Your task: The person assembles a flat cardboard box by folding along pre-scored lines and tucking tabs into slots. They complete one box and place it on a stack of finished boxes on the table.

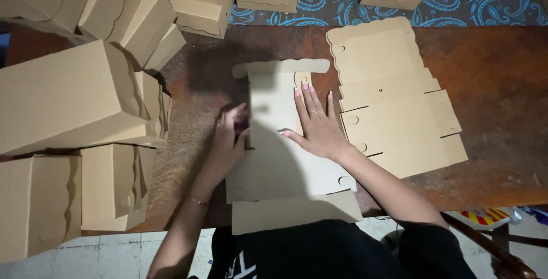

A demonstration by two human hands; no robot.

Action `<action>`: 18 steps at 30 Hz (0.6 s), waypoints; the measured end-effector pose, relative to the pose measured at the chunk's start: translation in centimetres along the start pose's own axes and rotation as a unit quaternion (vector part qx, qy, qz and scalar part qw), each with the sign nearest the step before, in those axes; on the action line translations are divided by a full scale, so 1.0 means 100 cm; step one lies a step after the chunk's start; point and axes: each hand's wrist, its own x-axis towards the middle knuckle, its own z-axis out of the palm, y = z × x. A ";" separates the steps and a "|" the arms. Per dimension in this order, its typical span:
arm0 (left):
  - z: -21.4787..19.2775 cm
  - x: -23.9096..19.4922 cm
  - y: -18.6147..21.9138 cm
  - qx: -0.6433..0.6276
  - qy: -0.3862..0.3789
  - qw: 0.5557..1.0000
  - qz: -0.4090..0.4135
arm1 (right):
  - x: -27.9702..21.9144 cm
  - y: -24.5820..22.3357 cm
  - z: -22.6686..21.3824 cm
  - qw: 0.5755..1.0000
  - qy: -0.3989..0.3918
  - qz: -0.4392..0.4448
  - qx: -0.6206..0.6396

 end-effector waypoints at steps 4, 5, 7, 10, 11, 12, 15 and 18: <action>0.017 0.026 -0.025 0.094 0.046 0.993 0.059 | 0.000 0.000 0.001 1.000 0.001 -0.001 -0.005; 0.019 0.031 -0.028 0.160 0.047 0.982 0.087 | -0.001 -0.001 -0.001 1.000 0.001 -0.001 -0.007; 0.023 0.041 -0.036 0.227 0.048 0.966 0.117 | -0.001 -0.002 -0.002 1.000 0.004 0.001 -0.009; 0.032 0.057 -0.058 0.275 0.035 0.933 0.228 | 0.000 0.001 0.001 1.000 0.006 0.004 -0.009; 0.038 0.061 -0.069 0.289 0.043 0.924 0.246 | 0.000 0.002 0.002 1.000 0.009 0.000 -0.008; 0.043 0.066 -0.080 0.303 0.052 0.914 0.265 | 0.001 0.002 0.003 1.000 0.011 -0.004 -0.007; 0.038 0.064 -0.072 0.329 0.063 0.899 0.281 | 0.002 0.003 0.005 1.000 0.027 -0.010 -0.001; 0.040 0.065 -0.069 0.375 0.054 0.882 0.280 | 0.005 0.014 0.012 0.997 0.070 -0.039 0.012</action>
